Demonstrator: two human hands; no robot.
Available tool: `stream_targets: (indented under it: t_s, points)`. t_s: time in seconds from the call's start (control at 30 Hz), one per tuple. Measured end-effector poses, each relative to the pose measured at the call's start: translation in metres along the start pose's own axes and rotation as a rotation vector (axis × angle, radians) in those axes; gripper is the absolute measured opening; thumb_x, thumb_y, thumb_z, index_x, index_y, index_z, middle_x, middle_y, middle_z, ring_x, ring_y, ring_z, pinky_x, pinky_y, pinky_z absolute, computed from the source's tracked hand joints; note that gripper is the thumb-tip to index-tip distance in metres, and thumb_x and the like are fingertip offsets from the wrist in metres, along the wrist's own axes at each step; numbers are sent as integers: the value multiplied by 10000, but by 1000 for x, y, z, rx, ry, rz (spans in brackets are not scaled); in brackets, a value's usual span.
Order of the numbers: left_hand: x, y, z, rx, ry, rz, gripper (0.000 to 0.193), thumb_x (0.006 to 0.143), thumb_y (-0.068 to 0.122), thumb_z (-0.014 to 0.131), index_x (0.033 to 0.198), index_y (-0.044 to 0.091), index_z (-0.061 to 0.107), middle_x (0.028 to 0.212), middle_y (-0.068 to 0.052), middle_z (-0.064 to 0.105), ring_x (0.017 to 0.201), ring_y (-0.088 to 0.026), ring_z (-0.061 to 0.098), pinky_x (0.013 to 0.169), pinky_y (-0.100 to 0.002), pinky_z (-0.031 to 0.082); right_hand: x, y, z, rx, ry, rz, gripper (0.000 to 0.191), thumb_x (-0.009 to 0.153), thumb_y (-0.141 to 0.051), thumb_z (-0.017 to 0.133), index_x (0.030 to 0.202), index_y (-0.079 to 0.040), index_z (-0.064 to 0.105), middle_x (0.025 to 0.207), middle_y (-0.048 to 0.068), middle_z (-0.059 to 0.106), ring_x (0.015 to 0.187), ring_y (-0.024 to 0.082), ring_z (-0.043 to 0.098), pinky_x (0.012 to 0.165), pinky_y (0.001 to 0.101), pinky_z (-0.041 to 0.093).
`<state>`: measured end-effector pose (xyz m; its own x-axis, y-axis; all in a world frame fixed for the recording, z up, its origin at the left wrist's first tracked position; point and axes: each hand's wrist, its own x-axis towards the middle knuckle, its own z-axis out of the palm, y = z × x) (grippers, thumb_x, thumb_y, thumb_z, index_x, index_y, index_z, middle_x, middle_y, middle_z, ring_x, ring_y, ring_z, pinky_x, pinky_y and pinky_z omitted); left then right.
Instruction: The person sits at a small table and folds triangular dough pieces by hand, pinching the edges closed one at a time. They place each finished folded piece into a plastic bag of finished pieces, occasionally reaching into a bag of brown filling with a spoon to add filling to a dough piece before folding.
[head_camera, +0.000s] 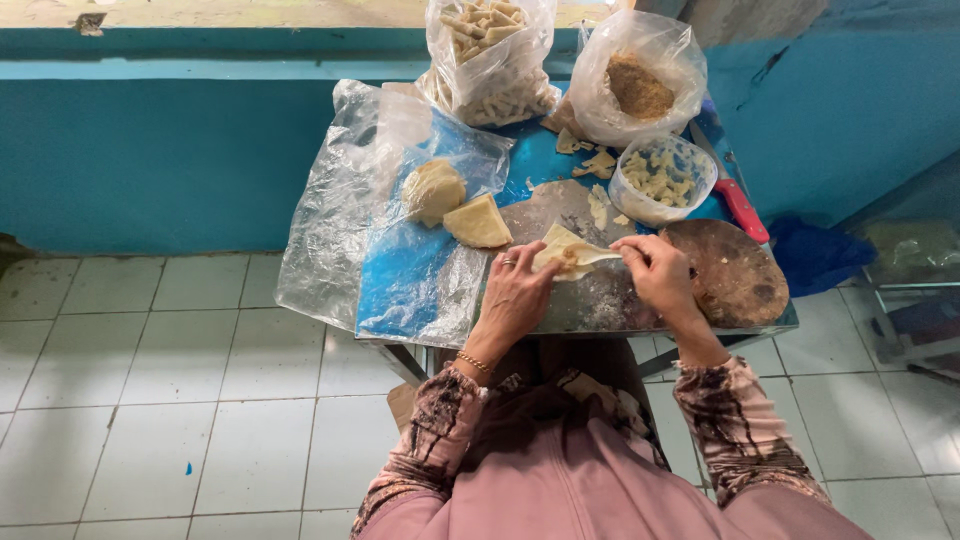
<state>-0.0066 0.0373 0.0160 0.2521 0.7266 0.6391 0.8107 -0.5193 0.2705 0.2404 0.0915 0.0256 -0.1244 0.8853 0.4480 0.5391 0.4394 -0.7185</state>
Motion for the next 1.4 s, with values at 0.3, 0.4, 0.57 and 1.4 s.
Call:
stream_targets:
  t_s: [0.3, 0.4, 0.57, 1.4]
  points:
    - [-4, 0, 5, 68, 87, -245, 140, 879, 218, 721, 932, 104, 659, 1020, -73, 606, 1006, -275, 581, 849, -444, 443, 163, 77, -39, 66, 338, -137, 100, 1070, -91, 656, 1042, -51, 743, 815, 35, 704, 694, 94, 636, 609, 262, 454]
    - [0, 1, 5, 104, 73, -281, 171, 865, 235, 733, 927, 98, 653, 1013, -83, 598, 1008, -290, 577, 832, -445, 438, 223, 64, -18, -307, 388, -188, 96, 1016, -184, 736, 1030, -91, 757, 887, 99, 731, 766, 233, 690, 651, 363, 525]
    - [3, 2, 6, 52, 52, -350, 154, 863, 239, 729, 920, 114, 658, 1017, -81, 604, 1031, -291, 584, 844, -447, 443, 185, 15, 0, -767, 384, -408, 309, 878, -302, 769, 1132, -130, 742, 1153, 133, 656, 1019, 345, 635, 826, 464, 498]
    - [4, -8, 16, -403, 43, -163, 287, 834, 31, 703, 1107, 85, 635, 962, -95, 695, 910, -313, 693, 804, -417, 548, -32, -39, 47, -114, 3, -122, 249, 847, -123, 809, 1064, -100, 688, 933, 83, 715, 824, 251, 722, 718, 369, 560]
